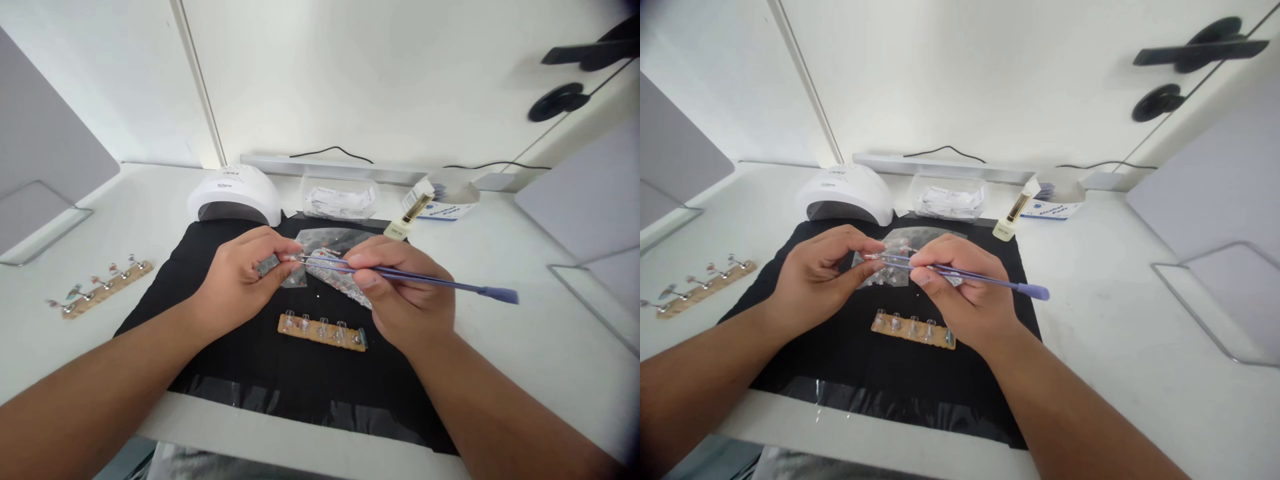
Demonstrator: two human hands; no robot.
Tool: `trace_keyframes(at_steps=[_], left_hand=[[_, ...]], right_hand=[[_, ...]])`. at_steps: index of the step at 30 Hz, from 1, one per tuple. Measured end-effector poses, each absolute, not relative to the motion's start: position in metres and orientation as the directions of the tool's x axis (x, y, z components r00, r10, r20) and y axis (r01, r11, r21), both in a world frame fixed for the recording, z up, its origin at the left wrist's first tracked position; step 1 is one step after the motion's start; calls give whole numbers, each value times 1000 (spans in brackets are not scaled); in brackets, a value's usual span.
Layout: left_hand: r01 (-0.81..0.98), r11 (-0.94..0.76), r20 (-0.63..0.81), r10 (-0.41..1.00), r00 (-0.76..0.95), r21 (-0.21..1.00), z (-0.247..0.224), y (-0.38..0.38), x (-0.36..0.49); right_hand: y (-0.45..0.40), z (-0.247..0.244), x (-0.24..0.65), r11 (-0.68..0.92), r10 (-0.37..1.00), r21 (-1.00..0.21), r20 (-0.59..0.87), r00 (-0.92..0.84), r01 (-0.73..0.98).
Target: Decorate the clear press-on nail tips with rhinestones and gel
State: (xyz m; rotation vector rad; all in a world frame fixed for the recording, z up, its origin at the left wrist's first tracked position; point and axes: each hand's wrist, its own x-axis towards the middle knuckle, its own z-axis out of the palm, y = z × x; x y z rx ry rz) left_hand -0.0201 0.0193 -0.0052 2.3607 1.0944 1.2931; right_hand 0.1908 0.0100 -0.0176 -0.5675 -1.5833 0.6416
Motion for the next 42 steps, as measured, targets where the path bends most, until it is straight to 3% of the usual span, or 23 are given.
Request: trace_keyframes(at_steps=[8,20,42], left_hand=[[494,-722,673,668,318,484,-6,18,-20],[492,-803,763,539,357,337,-4,15,-20],[490,-744,691,641,334,454,-7,17,-21]], right_hand=[[11,-19,191,689,723,-725,687,-73,14],[12,-19,193,684,715,-723,690,-112,-92],[12,-20,194,662,742,-748,663,-104,-48]])
